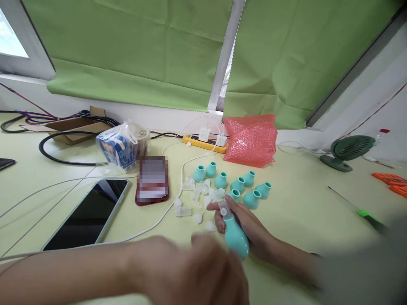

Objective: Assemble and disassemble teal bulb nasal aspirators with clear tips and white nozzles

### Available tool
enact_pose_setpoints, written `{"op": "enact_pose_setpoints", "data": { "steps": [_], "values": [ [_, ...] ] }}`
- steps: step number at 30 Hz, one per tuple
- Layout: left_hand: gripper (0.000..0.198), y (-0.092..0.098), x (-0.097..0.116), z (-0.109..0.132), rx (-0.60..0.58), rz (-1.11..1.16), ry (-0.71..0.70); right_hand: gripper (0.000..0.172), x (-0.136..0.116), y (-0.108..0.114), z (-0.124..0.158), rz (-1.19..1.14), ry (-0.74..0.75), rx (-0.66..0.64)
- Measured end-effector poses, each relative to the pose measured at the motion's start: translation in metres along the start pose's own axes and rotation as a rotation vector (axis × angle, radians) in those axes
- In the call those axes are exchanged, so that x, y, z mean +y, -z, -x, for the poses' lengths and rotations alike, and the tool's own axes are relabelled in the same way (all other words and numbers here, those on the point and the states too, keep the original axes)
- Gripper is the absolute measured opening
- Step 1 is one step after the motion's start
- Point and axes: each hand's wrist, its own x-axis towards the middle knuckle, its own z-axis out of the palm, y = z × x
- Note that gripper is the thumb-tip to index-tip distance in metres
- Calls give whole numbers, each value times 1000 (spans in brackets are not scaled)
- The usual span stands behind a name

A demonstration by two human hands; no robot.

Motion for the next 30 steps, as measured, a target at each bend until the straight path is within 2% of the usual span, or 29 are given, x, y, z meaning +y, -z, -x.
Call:
{"op": "enact_pose_setpoints", "data": {
  "steps": [3, 5, 8, 13, 18, 21, 30],
  "values": [
    [21, 32, -21, -43, -95, 69, 35, 22, -8, -6, 12, -121, -28, -3],
    [23, 40, -30, -57, -149, 204, 85, 21, -14, -10, 21, -195, -52, -50],
    [19, 38, -32, -59, -155, 344, 84, 20, -24, -14, 32, -274, -99, -104],
    [12, 45, -23, -58, -34, 476, 151, 20, -31, -11, 44, -337, -162, -243],
    [10, 62, -26, -66, -115, 637, 138, 21, -35, -6, 50, -354, -228, -412],
    [11, 63, -27, -65, -159, 612, 105, 22, -36, -6, 51, -334, -221, -407],
    [12, 58, -24, -58, -27, 310, 37, 21, -35, -6, 50, -289, -148, -398]
  ]
}}
